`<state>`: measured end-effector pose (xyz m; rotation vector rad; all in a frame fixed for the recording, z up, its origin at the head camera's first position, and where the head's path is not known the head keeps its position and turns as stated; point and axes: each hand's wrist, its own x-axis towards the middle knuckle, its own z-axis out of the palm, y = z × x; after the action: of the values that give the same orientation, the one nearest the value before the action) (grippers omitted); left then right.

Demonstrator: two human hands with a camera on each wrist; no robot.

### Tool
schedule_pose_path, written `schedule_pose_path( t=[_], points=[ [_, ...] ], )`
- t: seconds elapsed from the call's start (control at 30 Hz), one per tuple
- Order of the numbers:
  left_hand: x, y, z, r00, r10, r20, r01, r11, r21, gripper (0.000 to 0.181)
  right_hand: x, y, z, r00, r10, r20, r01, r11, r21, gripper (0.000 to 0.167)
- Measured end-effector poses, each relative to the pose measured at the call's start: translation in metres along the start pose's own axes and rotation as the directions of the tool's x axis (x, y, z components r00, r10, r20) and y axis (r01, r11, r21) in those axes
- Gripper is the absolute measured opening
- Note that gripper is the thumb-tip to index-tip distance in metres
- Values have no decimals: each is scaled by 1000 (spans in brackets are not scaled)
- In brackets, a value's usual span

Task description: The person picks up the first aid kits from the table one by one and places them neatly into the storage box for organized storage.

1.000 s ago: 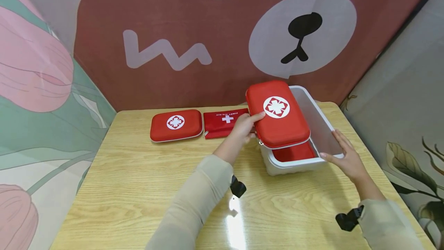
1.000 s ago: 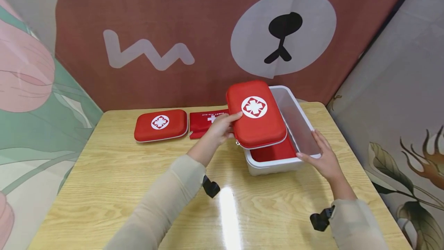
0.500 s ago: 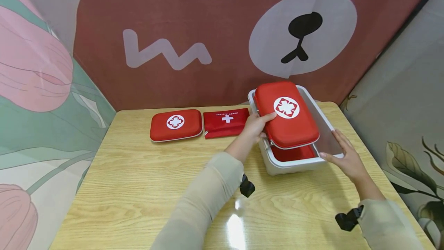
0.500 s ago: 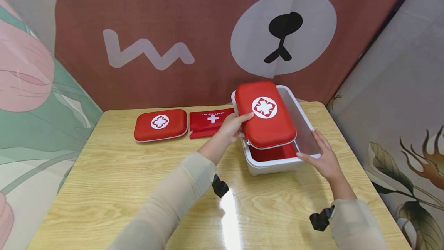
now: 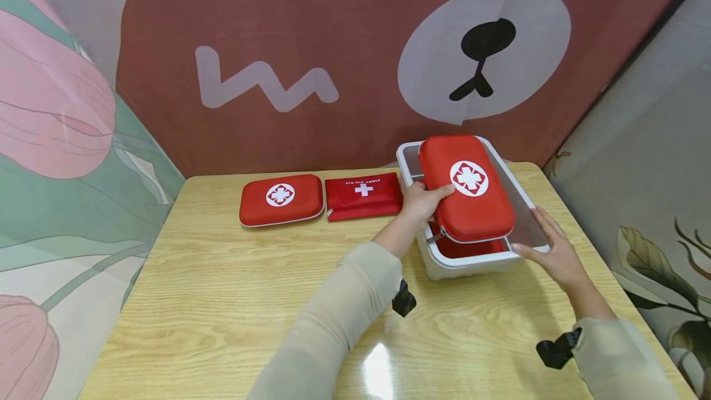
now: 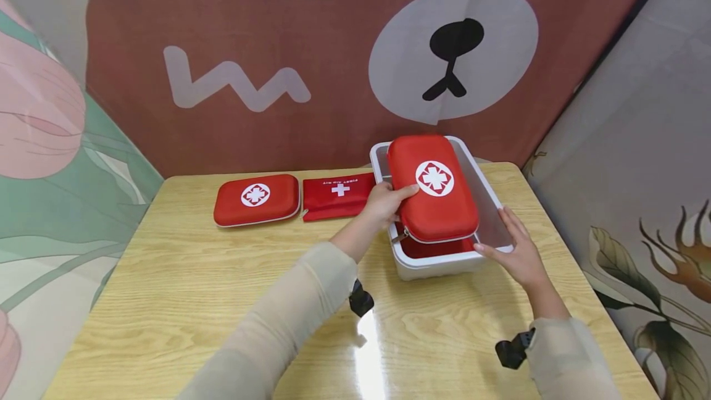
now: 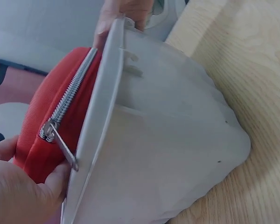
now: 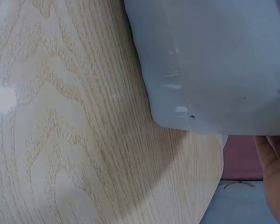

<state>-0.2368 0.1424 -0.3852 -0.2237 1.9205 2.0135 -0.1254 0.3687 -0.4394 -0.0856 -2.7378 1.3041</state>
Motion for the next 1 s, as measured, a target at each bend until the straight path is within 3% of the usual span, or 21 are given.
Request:
schedule_pose_path(
  t=[0.13, 0.4, 0.6, 0.83, 0.9, 1.0],
  points=[
    [0, -1, 6, 998, 44, -55, -34, 986, 165, 31, 0, 0, 0, 1000, 6, 1, -6, 1000, -1, 83],
    [-3, -1, 16, 995, 28, -91, 5, 942, 336, 34, 0, 0, -1, 1000, -17, -9, 17, 1000, -2, 83],
    [-2, -5, 25, 994, 34, -101, 4, 933, 359, 34, 0, 1, 0, 999, -32, -19, 32, 999, 8, 83],
    [-4, -8, 34, 987, 9, -162, 55, 920, 387, 36, 0, 1, -1, 1000, -19, -10, 19, 1000, 15, 83],
    [-4, -9, 36, 983, 17, -185, 63, 905, 421, 37, 0, 0, -1, 1000, -16, -9, 16, 1000, 10, 83],
    [-5, -11, 38, 978, 36, -204, 73, 862, 502, 40, 0, -1, -1, 1000, -16, -6, 16, 1000, 11, 83]
  ],
)
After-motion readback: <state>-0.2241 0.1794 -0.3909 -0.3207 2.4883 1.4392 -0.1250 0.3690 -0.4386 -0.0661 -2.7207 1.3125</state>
